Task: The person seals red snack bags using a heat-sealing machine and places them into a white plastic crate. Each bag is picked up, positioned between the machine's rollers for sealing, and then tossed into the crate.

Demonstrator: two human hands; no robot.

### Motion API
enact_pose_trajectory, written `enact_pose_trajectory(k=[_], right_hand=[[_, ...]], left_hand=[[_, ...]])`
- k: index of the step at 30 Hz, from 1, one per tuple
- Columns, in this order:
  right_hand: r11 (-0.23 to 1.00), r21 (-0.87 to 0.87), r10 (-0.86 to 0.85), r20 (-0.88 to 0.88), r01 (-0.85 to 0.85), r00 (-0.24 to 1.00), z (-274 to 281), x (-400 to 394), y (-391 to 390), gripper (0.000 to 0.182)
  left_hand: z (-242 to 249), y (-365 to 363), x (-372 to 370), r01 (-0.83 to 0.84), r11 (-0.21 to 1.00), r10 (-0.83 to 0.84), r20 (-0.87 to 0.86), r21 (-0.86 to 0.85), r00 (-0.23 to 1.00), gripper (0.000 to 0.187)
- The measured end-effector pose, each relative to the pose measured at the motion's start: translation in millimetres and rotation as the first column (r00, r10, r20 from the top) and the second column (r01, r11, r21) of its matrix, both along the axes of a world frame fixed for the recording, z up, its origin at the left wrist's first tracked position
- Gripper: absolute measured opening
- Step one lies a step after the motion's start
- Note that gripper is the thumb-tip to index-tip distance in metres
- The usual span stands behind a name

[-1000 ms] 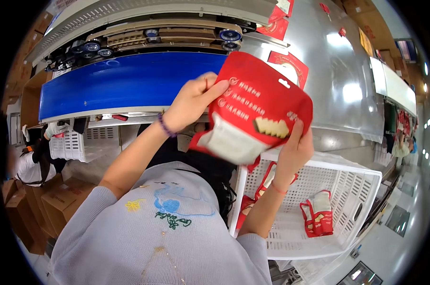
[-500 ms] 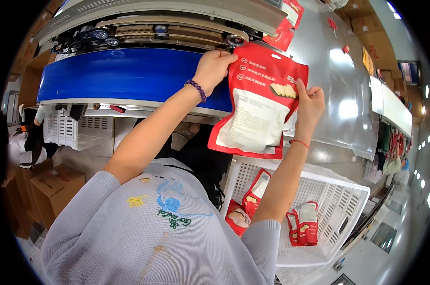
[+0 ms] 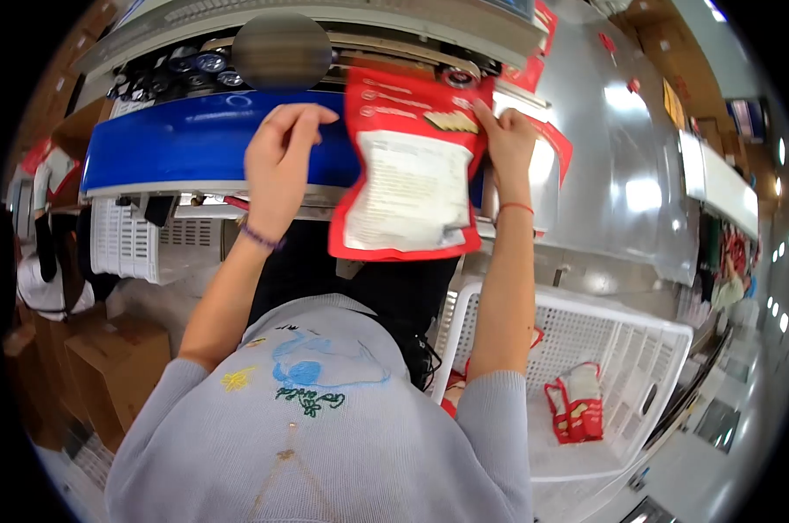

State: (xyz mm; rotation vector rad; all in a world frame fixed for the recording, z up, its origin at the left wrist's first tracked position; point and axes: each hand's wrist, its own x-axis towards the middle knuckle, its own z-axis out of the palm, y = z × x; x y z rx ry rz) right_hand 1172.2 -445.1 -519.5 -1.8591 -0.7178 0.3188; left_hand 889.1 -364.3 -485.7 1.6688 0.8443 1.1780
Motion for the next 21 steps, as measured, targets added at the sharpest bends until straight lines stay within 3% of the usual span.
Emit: enact_pose_trajectory(k=[2,3,4,5,6,7,10,12,13,14,15,16,18,21], right_hand=[[0.998,-0.050,0.038,-0.045,-0.040,0.998,6.2,-11.3,0.9,0.052],[0.992,0.079,0.108,-0.167,-0.096,0.980,14.9,-23.6,-4.3,0.048],[0.969,0.217,0.178,-0.267,-0.120,0.947,24.0,-32.8,-12.7,0.045],[0.959,0.246,0.205,-0.271,-0.139,0.940,30.0,-35.5,-33.0,0.043],[0.951,0.271,0.226,-0.270,-0.152,0.936,35.6,-38.7,-58.8,0.040],[0.913,0.363,0.308,-0.320,-0.184,0.896,40.9,-46.0,-93.0,0.041],[0.850,0.507,0.416,-0.482,-0.141,0.771,11.0,-57.1,-229.5,0.037],[0.831,0.515,0.228,-0.660,0.211,0.716,-37.3,-74.6,-321.4,0.031],[0.809,0.299,-0.131,-0.747,0.506,0.651,-46.3,-88.8,-340.8,0.025],[0.665,0.079,-0.450,-0.751,0.743,0.483,-57.2,-98.8,-358.8,0.020],[0.643,-0.060,-0.574,-0.697,0.763,0.429,-98.8,-107.1,-404.8,0.010],[0.608,-0.191,-0.680,-0.626,0.770,0.382,-151.3,-113.3,-464.3,0.016],[0.328,-0.380,-0.877,-0.463,0.865,0.129,-221.4,-126.2,-538.7,0.021],[0.207,-0.462,-0.878,-0.476,0.862,-0.044,-284.8,-142.4,-580.1,0.023]], left_hand=[[23.9,-27.5,-10.4,0.122,0.992,-0.123,0.061,0.032,0.990,0.014],[35.5,-42.3,-14.4,0.210,0.977,-0.212,0.028,0.045,0.977,0.012],[43.9,-54.0,-13.2,0.298,0.936,-0.310,0.035,0.188,0.950,0.010],[57.2,-71.0,-10.2,0.391,0.891,-0.410,0.036,0.231,0.911,0.010],[68.5,-82.5,-14.4,0.547,0.829,-0.550,-0.007,0.117,0.835,0.011],[70.1,-88.7,-12.0,0.681,0.722,-0.684,-0.025,0.123,0.729,0.014],[59.2,-112.4,2.5,0.860,0.511,-0.858,0.052,-0.011,0.511,0.014],[48.3,-127.0,16.3,0.875,0.479,-0.876,0.030,-0.065,0.482,0.011],[46.7,-129.2,25.1,0.884,0.459,-0.886,0.029,-0.094,0.463,0.011],[45.2,-134.4,32.4,0.896,0.432,-0.899,0.034,-0.098,0.437,0.011],[44.7,-137.3,37.0,0.902,0.405,-0.910,0.029,-0.153,0.414,0.011],[44.6,-140.6,43.2,0.901,0.386,-0.917,0.022,-0.201,0.398,0.011],[44.4,-146.0,54.6,0.925,0.346,-0.937,-0.019,-0.158,0.348,0.011],[49.0,-153.5,61.2,0.938,0.254,-0.967,-0.073,-0.236,0.244,0.012]])
